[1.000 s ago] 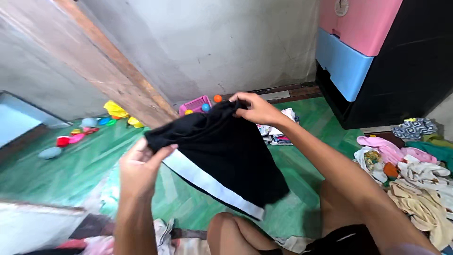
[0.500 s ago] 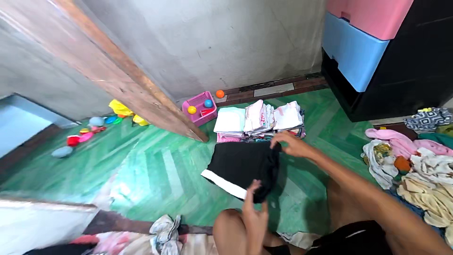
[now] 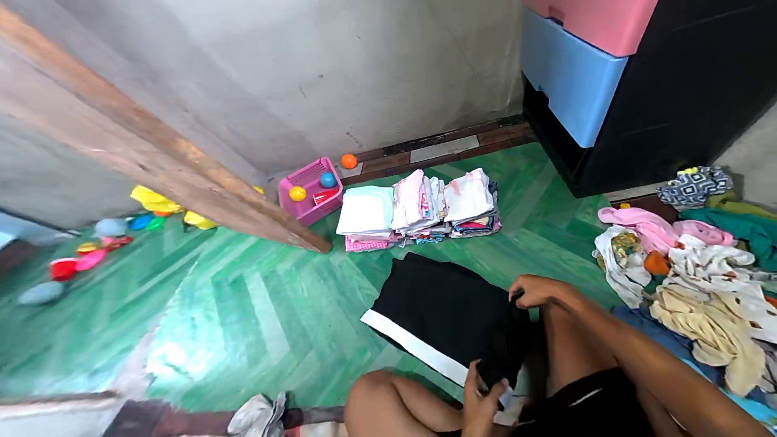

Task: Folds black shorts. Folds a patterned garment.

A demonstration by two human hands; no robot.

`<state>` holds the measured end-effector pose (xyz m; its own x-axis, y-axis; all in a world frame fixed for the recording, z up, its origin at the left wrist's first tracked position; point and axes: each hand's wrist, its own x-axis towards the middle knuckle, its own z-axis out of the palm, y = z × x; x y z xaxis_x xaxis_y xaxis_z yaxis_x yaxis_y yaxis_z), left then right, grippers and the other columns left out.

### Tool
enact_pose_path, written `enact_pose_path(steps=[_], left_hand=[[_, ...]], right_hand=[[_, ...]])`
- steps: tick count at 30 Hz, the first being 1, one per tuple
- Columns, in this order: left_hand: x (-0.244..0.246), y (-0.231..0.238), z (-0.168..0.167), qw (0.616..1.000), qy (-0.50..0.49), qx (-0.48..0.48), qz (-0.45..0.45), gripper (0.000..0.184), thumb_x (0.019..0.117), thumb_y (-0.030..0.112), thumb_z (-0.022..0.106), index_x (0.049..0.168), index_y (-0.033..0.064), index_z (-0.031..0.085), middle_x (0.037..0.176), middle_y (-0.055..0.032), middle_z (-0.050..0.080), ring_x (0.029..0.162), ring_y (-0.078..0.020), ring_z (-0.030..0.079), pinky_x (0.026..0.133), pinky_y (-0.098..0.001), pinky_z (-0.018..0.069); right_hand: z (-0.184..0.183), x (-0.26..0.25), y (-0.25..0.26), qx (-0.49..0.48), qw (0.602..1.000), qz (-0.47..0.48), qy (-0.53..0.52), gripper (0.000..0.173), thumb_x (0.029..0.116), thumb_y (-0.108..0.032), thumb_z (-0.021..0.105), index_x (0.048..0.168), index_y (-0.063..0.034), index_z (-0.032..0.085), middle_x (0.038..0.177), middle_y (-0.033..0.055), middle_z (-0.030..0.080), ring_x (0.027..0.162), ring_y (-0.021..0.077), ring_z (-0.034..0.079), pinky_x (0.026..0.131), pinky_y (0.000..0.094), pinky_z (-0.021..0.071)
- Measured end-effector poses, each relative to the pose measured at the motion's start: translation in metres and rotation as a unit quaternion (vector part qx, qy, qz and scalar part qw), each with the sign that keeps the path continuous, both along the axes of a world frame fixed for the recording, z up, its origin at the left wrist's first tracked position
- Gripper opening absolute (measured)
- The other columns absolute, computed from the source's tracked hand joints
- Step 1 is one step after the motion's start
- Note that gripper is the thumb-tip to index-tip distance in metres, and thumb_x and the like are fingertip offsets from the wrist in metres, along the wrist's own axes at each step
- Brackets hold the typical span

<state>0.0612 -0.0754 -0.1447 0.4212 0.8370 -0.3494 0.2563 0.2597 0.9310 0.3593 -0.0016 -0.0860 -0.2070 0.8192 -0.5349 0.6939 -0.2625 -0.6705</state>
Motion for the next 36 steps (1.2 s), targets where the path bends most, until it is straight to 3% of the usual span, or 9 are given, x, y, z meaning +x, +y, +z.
enact_pose_path(steps=[3, 9, 13, 16, 20, 24, 28, 32, 36], left_hand=[[-0.017, 0.033, -0.001, 0.987, -0.062, -0.057, 0.138, 0.06, 0.0898, 0.004, 0.069, 0.143, -0.008, 0.045, 0.12, -0.0212, 0.065, 0.105, -0.022, 0.066, 0.093, -0.0408, 0.0555], [-0.035, 0.074, -0.014, 0.957, -0.014, -0.088, 0.278, 0.086, 0.104, 0.023, 0.06, 0.164, 0.0169, -0.002, 0.15, -0.0359, 0.037, 0.124, -0.0457, 0.052, 0.097, -0.058, 0.0483], [-0.021, 0.045, -0.012, 0.959, 0.175, 0.154, 0.163, 0.097, 0.0806, 0.013, 0.084, 0.157, -0.0035, 0.026, 0.154, -0.0378, 0.031, 0.14, -0.0517, 0.037, 0.112, -0.0603, 0.0377], [-0.007, 0.025, -0.016, 0.885, 0.335, 0.323, 0.027, 0.075, 0.0682, 0.033, 0.09, 0.131, 0.0013, 0.063, 0.138, -0.0339, 0.051, 0.126, -0.0536, 0.05, 0.099, -0.0648, 0.0452], [0.0, 0.027, -0.027, 0.837, 0.464, 0.257, -0.135, 0.058, 0.0823, 0.032, 0.077, 0.133, 0.007, 0.062, 0.136, -0.0234, 0.056, 0.128, -0.0427, 0.052, 0.098, -0.059, 0.0456], [0.003, 0.037, -0.019, 0.828, 0.486, 0.24, -0.146, 0.038, 0.095, 0.029, 0.062, 0.12, 0.0023, 0.071, 0.125, -0.0172, 0.068, 0.124, -0.0352, 0.06, 0.106, -0.0598, 0.0388], [0.001, 0.041, 0.006, 0.883, 0.405, 0.157, -0.175, 0.036, 0.0962, 0.031, 0.061, 0.117, 0.0029, 0.072, 0.109, -0.017, 0.073, 0.109, -0.0338, 0.067, 0.107, -0.0604, 0.0383], [-0.022, 0.047, 0.002, 0.982, 0.137, 0.048, -0.12, 0.017, 0.0956, 0.013, 0.06, 0.098, -0.0011, 0.069, 0.083, -0.0068, 0.063, 0.079, -0.0157, 0.06, 0.078, -0.0388, 0.0513], [-0.041, 0.07, 0.021, 0.99, -0.006, -0.062, 0.126, 0.02, 0.0938, 0.01, 0.053, 0.104, -0.0035, 0.064, 0.101, -0.0123, 0.066, 0.095, -0.0174, 0.062, 0.089, -0.0405, 0.0522]], right_hand=[[-0.014, -0.018, 0.027, 0.052, 0.99, -0.093, 0.097, 0.029, 0.0955, -0.01, 0.067, 0.119, 0.0054, 0.07, 0.111, 0.0248, 0.07, 0.105, 0.0352, 0.066, 0.097, 0.0549, 0.0488], [-0.06, -0.05, 0.055, 0.076, 0.993, -0.094, 0.005, 0.066, 0.0967, -0.016, 0.069, 0.155, -0.0034, 0.041, 0.145, 0.0259, 0.054, 0.135, 0.0433, 0.051, 0.113, 0.0602, 0.0383], [-0.065, -0.052, 0.031, 0.034, 0.992, -0.078, -0.088, 0.066, 0.0904, -0.007, 0.071, 0.152, -0.0091, 0.047, 0.15, 0.0272, 0.046, 0.141, 0.0468, 0.041, 0.109, 0.0636, 0.0407], [-0.062, -0.051, 0.02, 0.017, 0.987, -0.092, -0.134, 0.077, 0.0829, -0.001, 0.076, 0.152, -0.0156, 0.046, 0.152, 0.0279, 0.039, 0.14, 0.0498, 0.039, 0.103, 0.0661, 0.044], [-0.072, -0.045, 0.016, 0.045, 0.984, -0.085, -0.152, 0.068, 0.0881, 0.002, 0.069, 0.15, -0.0191, 0.05, 0.15, 0.0242, 0.046, 0.138, 0.0486, 0.042, 0.101, 0.0666, 0.0443], [-0.077, -0.034, 0.012, 0.107, 0.983, -0.024, -0.144, 0.03, 0.1029, -0.002, 0.05, 0.128, -0.0006, 0.068, 0.136, 0.0221, 0.061, 0.136, 0.0402, 0.049, 0.11, 0.0546, 0.0427], [-0.039, -0.011, 0.01, 0.069, 0.988, -0.009, -0.141, 0.026, 0.1003, -0.011, 0.057, 0.117, 0.0015, 0.073, 0.132, 0.0248, 0.061, 0.134, 0.0433, 0.05, 0.108, 0.0592, 0.0422], [0.018, 0.0, 0.019, 0.01, 0.988, -0.009, -0.155, 0.037, 0.0998, -0.029, 0.064, 0.107, 0.0067, 0.073, 0.124, 0.0287, 0.064, 0.126, 0.0465, 0.053, 0.107, 0.0634, 0.0385], [0.046, -0.024, 0.054, 0.007, 0.991, -0.026, -0.131, 0.047, 0.1007, -0.036, 0.061, 0.105, 0.0105, 0.07, 0.12, 0.0318, 0.064, 0.122, 0.0476, 0.056, 0.102, 0.0651, 0.041]])
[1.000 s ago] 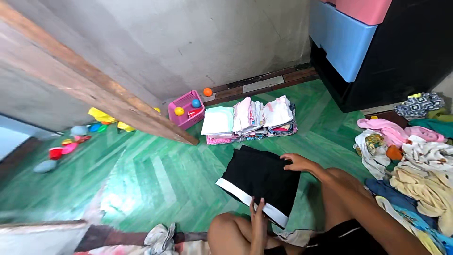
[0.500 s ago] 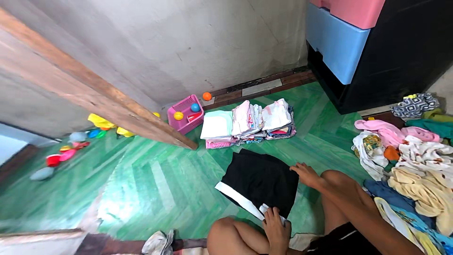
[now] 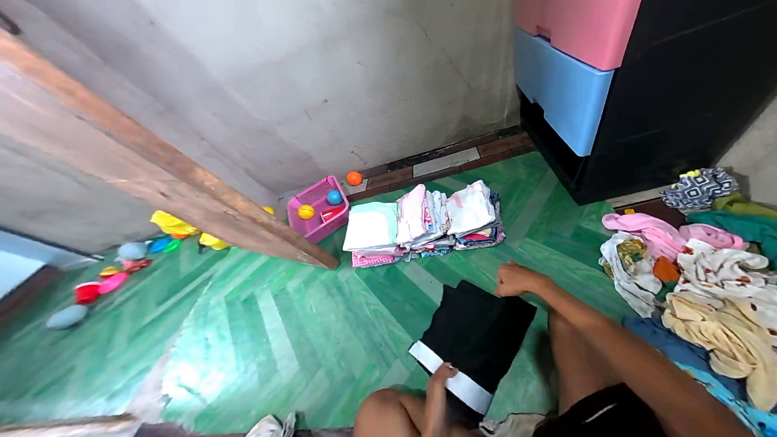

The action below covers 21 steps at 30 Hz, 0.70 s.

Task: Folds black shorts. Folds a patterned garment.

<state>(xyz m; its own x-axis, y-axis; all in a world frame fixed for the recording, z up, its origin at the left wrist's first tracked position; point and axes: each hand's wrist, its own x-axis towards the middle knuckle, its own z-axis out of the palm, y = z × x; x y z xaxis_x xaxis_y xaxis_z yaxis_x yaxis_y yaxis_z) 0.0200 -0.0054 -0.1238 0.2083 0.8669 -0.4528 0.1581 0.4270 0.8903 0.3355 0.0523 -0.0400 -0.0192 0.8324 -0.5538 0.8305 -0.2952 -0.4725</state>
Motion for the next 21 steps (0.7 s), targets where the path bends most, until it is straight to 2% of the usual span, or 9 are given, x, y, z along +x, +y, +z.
enact_pose_path(steps=[2, 3, 6, 7, 9, 11, 14, 18, 21], left_hand=[[-0.005, 0.022, 0.016, 0.996, -0.018, -0.008, 0.082, 0.027, 0.1026, 0.015, 0.051, 0.12, -0.0038, 0.061, 0.111, -0.0159, 0.066, 0.1, -0.0198, 0.063, 0.091, -0.0409, 0.0529], [-0.009, 0.036, 0.014, 0.995, -0.029, -0.002, 0.099, 0.036, 0.1076, 0.021, 0.046, 0.133, -0.0033, 0.056, 0.123, -0.0184, 0.065, 0.108, -0.0219, 0.063, 0.097, -0.042, 0.0526], [-0.024, 0.075, -0.015, 0.986, -0.068, 0.009, 0.149, 0.057, 0.1123, 0.04, 0.031, 0.157, 0.0056, 0.026, 0.151, -0.0197, 0.047, 0.132, -0.0279, 0.052, 0.107, -0.047, 0.0451], [-0.025, 0.08, -0.021, 0.984, -0.067, 0.012, 0.167, 0.061, 0.1119, 0.041, 0.032, 0.162, 0.0088, 0.017, 0.16, -0.0206, 0.036, 0.142, -0.0328, 0.042, 0.112, -0.0532, 0.0389], [-0.025, 0.078, -0.028, 0.982, -0.02, 0.039, 0.185, 0.071, 0.1092, 0.035, 0.046, 0.163, 0.0078, 0.009, 0.164, -0.0272, 0.023, 0.148, -0.0433, 0.03, 0.112, -0.0634, 0.0339], [-0.022, 0.07, -0.032, 0.979, 0.063, 0.052, 0.189, 0.085, 0.1005, 0.026, 0.065, 0.162, 0.0016, 0.012, 0.158, -0.0349, 0.028, 0.141, -0.0504, 0.035, 0.107, -0.0667, 0.037], [-0.016, 0.066, -0.043, 0.972, 0.14, 0.041, 0.185, 0.096, 0.0887, 0.02, 0.08, 0.157, -0.007, 0.019, 0.145, -0.0395, 0.042, 0.131, -0.0507, 0.046, 0.105, -0.0606, 0.0414], [-0.008, 0.065, -0.053, 0.97, 0.184, 0.017, 0.159, 0.096, 0.0813, 0.013, 0.086, 0.152, -0.0115, 0.026, 0.135, -0.039, 0.052, 0.124, -0.0492, 0.053, 0.104, -0.0577, 0.0448], [-0.005, 0.061, -0.056, 0.971, 0.201, 0.009, 0.127, 0.081, 0.0823, 0.014, 0.086, 0.144, -0.0123, 0.04, 0.127, -0.0352, 0.059, 0.118, -0.0446, 0.06, 0.101, -0.0555, 0.0486]], right_hand=[[-0.006, -0.019, 0.025, 0.048, 0.997, -0.054, 0.028, 0.044, 0.1, -0.034, 0.06, 0.107, 0.0083, 0.07, 0.123, 0.031, 0.063, 0.122, 0.0465, 0.057, 0.099, 0.0656, 0.0437], [-0.01, -0.029, 0.036, 0.063, 0.993, -0.09, 0.034, 0.041, 0.1005, -0.031, 0.059, 0.115, 0.0058, 0.07, 0.134, 0.0293, 0.058, 0.131, 0.0453, 0.051, 0.103, 0.0653, 0.0422], [-0.027, -0.053, 0.048, 0.068, 0.987, -0.145, 0.016, 0.038, 0.1004, -0.026, 0.057, 0.126, 0.0002, 0.066, 0.147, 0.0254, 0.05, 0.141, 0.0432, 0.042, 0.107, 0.0651, 0.0395], [-0.036, -0.056, 0.044, 0.065, 0.986, -0.155, 0.017, 0.039, 0.0996, -0.026, 0.058, 0.128, -0.0002, 0.065, 0.147, 0.0257, 0.049, 0.142, 0.0437, 0.041, 0.106, 0.0655, 0.0397], [-0.056, -0.055, 0.03, 0.06, 0.981, -0.183, 0.026, 0.048, 0.0974, -0.027, 0.063, 0.137, -0.0012, 0.059, 0.15, 0.0271, 0.046, 0.143, 0.0452, 0.039, 0.108, 0.0653, 0.0388], [-0.079, -0.048, 0.014, 0.054, 0.974, -0.215, 0.035, 0.06, 0.0961, -0.031, 0.067, 0.147, -0.0024, 0.051, 0.152, 0.0285, 0.042, 0.143, 0.0463, 0.037, 0.11, 0.0634, 0.0384], [-0.114, -0.038, -0.002, 0.046, 0.965, -0.251, 0.063, 0.073, 0.0945, -0.042, 0.071, 0.151, -0.0031, 0.045, 0.151, 0.0292, 0.043, 0.142, 0.0444, 0.042, 0.113, 0.0576, 0.0398], [-0.13, -0.041, -0.006, 0.038, 0.956, -0.28, 0.085, 0.078, 0.0938, -0.049, 0.07, 0.151, -0.0036, 0.044, 0.151, 0.0276, 0.044, 0.141, 0.0418, 0.044, 0.112, 0.0565, 0.0415], [-0.132, -0.046, -0.005, 0.03, 0.942, -0.319, 0.104, 0.083, 0.0889, -0.046, 0.078, 0.15, -0.0004, 0.045, 0.151, 0.0295, 0.043, 0.139, 0.0432, 0.046, 0.112, 0.0555, 0.0423]])
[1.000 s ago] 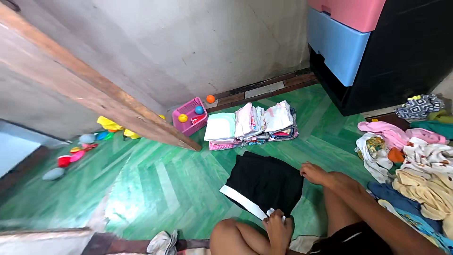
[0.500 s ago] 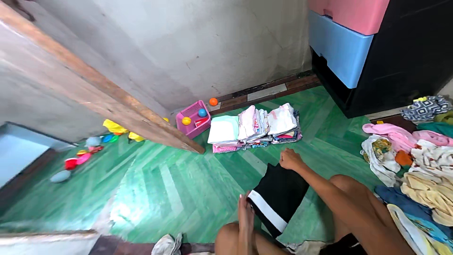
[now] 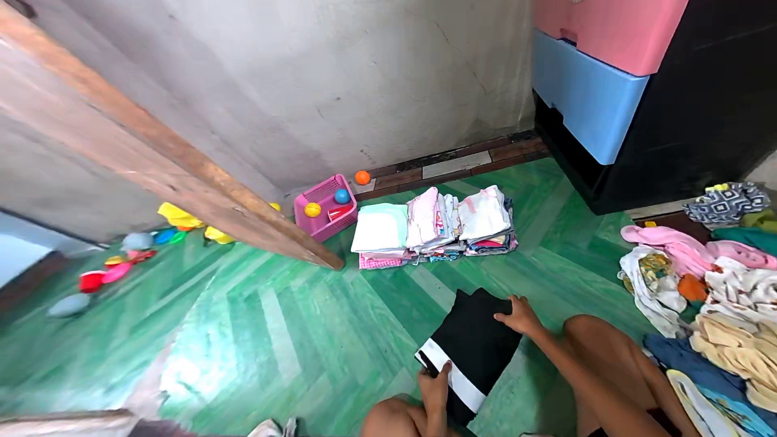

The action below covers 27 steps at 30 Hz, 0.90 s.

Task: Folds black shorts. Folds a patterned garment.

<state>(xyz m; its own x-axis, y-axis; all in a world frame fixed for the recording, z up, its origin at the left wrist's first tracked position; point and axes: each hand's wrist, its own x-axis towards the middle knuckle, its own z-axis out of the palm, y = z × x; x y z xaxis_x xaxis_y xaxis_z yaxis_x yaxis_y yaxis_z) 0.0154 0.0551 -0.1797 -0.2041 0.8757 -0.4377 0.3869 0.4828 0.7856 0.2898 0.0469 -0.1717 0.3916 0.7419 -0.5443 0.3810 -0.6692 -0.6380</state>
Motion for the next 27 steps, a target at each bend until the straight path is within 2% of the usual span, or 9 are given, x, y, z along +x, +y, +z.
enact_pose_path(steps=[3, 6, 9, 11, 13, 17, 20, 23, 27], left_hand=[[0.002, 0.0, 0.003, 0.999, 0.011, -0.031, -0.03, 0.057, 0.086, 0.018, 0.083, 0.127, -0.0126, 0.057, 0.115, -0.0306, 0.066, 0.108, -0.0393, 0.064, 0.096, -0.0537, 0.0502], [-0.001, -0.003, 0.003, 0.998, -0.027, -0.047, -0.03, 0.048, 0.0863, 0.016, 0.082, 0.12, -0.0109, 0.062, 0.109, -0.0276, 0.068, 0.101, -0.0352, 0.066, 0.092, -0.0512, 0.0519], [-0.002, -0.005, 0.01, 0.995, -0.067, -0.069, -0.028, 0.048, 0.0888, 0.021, 0.08, 0.122, -0.008, 0.061, 0.108, -0.0252, 0.068, 0.098, -0.0326, 0.066, 0.087, -0.0499, 0.0538], [-0.002, -0.005, 0.017, 0.99, -0.084, -0.108, -0.035, 0.053, 0.0939, 0.029, 0.074, 0.13, -0.0055, 0.058, 0.117, -0.0267, 0.066, 0.106, -0.0357, 0.064, 0.089, -0.0531, 0.0521], [-0.001, -0.007, 0.022, 0.986, -0.094, -0.13, -0.044, 0.054, 0.0961, 0.031, 0.071, 0.133, -0.0044, 0.056, 0.118, -0.027, 0.065, 0.105, -0.0358, 0.064, 0.087, -0.0524, 0.0531], [0.001, -0.011, 0.015, 0.98, -0.132, -0.136, -0.053, 0.05, 0.0969, 0.026, 0.07, 0.136, 0.0006, 0.053, 0.111, -0.023, 0.067, 0.092, -0.0282, 0.066, 0.074, -0.0427, 0.0547], [0.01, -0.019, 0.015, 0.974, -0.161, -0.151, -0.051, 0.045, 0.0987, 0.023, 0.067, 0.135, 0.0009, 0.052, 0.107, -0.0216, 0.067, 0.088, -0.0259, 0.066, 0.071, -0.04, 0.0551], [0.035, -0.031, 0.021, 0.965, -0.182, -0.17, -0.079, 0.038, 0.0997, 0.017, 0.065, 0.131, -0.0022, 0.052, 0.105, -0.0215, 0.068, 0.087, -0.0262, 0.067, 0.073, -0.0407, 0.0566], [0.1, -0.029, 0.036, 0.951, -0.239, -0.151, -0.125, 0.034, 0.1018, 0.011, 0.062, 0.13, -0.0047, 0.051, 0.101, -0.0194, 0.069, 0.081, -0.0227, 0.07, 0.07, -0.0365, 0.0596]], right_hand=[[-0.007, -0.002, 0.003, -0.015, 1.0, -0.007, 0.018, 0.082, 0.0869, -0.04, 0.081, 0.148, 0.002, 0.045, 0.144, 0.0289, 0.051, 0.136, 0.0414, 0.05, 0.112, 0.0546, 0.0415], [-0.016, 0.001, 0.004, -0.018, 0.998, -0.014, 0.05, 0.079, 0.083, -0.034, 0.084, 0.145, 0.0011, 0.05, 0.135, 0.0274, 0.06, 0.129, 0.0407, 0.057, 0.109, 0.0567, 0.0441], [-0.017, 0.008, 0.004, -0.024, 0.994, -0.025, 0.104, 0.075, 0.0803, -0.029, 0.086, 0.141, 0.0035, 0.055, 0.135, 0.0283, 0.059, 0.13, 0.0407, 0.055, 0.109, 0.0578, 0.0426], [-0.012, 0.011, 0.001, -0.036, 0.989, -0.034, 0.142, 0.076, 0.0811, -0.028, 0.086, 0.141, 0.005, 0.053, 0.137, 0.0283, 0.058, 0.131, 0.039, 0.054, 0.11, 0.0561, 0.0419], [0.001, 0.015, -0.005, -0.042, 0.983, -0.035, 0.173, 0.075, 0.0838, -0.029, 0.084, 0.142, 0.0053, 0.052, 0.138, 0.0276, 0.057, 0.132, 0.0374, 0.053, 0.111, 0.0541, 0.0412], [0.015, 0.023, -0.017, -0.041, 0.977, -0.007, 0.211, 0.058, 0.0913, -0.019, 0.077, 0.141, 0.0035, 0.055, 0.141, 0.0264, 0.056, 0.133, 0.0366, 0.051, 0.111, 0.0546, 0.0393], [0.009, 0.039, -0.02, -0.035, 0.986, 0.068, 0.15, 0.036, 0.0917, -0.009, 0.072, 0.124, 0.0054, 0.064, 0.123, 0.0259, 0.063, 0.116, 0.0355, 0.059, 0.1, 0.0555, 0.0451], [0.036, 0.066, -0.019, -0.05, 0.988, 0.138, 0.049, 0.023, 0.0944, -0.01, 0.067, 0.11, 0.0078, 0.066, 0.112, 0.0271, 0.065, 0.107, 0.0374, 0.061, 0.094, 0.0571, 0.0456], [0.11, 0.112, -0.014, -0.066, 0.982, 0.158, -0.077, 0.028, 0.0963, -0.013, 0.061, 0.115, 0.0062, 0.067, 0.121, 0.0294, 0.064, 0.117, 0.0442, 0.061, 0.095, 0.0647, 0.0456]])
